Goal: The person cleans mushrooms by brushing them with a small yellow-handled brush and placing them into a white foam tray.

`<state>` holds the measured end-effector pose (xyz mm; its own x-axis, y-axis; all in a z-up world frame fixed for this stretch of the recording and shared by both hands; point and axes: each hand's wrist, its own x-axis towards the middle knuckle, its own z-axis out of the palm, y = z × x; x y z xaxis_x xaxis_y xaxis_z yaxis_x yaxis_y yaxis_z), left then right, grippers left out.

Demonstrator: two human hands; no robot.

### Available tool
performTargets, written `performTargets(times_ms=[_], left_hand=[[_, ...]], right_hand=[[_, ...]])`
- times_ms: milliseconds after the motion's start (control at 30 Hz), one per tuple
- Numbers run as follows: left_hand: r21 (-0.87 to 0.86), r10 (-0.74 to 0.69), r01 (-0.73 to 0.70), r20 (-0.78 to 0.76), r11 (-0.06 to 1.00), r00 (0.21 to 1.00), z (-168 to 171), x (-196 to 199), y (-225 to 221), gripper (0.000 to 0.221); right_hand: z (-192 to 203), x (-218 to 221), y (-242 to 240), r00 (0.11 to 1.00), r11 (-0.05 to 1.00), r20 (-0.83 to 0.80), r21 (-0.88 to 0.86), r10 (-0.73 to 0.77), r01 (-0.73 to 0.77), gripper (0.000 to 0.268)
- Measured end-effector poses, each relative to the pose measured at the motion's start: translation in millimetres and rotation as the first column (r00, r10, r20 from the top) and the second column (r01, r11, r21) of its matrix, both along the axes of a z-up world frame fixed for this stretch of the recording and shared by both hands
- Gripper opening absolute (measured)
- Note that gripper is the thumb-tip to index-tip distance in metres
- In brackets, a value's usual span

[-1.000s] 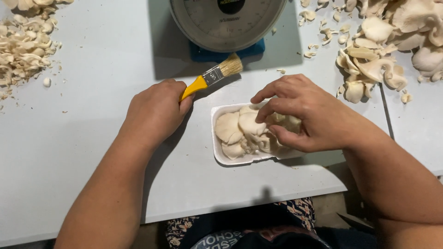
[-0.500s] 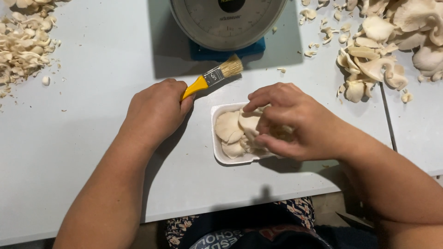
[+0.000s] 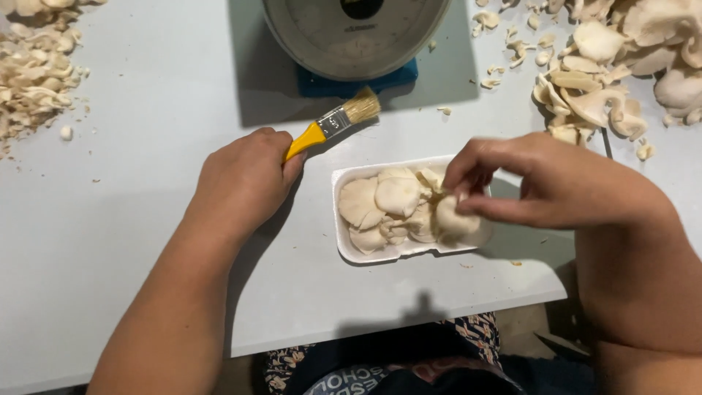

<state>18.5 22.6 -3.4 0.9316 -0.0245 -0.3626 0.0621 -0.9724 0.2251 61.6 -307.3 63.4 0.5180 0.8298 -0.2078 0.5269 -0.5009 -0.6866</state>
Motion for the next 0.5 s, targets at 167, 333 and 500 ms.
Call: performTargets(times_ms=[167, 333, 500], left_hand=[[0.019, -0.029, 0.028, 0.014, 0.999, 0.999, -4.7, 0.6, 0.7, 0.032], [0.041, -0.016, 0.016, -0.019, 0.999, 1.000, -0.4, 0.5, -0.8, 0.031], [0.064, -0.010, 0.012, -0.032, 0.998, 0.999, 2.2, 2.1, -4.9, 0.033]], right_hand=[[-6.8, -11.6, 7.3, 1.000, 0.979, -0.011, -0.205, 0.006, -0.008, 0.016], [-9.9, -18.0, 17.4, 0.979, 0.943, 0.204, -0.328, 0.007, 0.062, 0.005], [-4.0, -13.1, 13.4, 0.989, 0.939, 0.142, -0.343, 0.051, 0.001, 0.013]])
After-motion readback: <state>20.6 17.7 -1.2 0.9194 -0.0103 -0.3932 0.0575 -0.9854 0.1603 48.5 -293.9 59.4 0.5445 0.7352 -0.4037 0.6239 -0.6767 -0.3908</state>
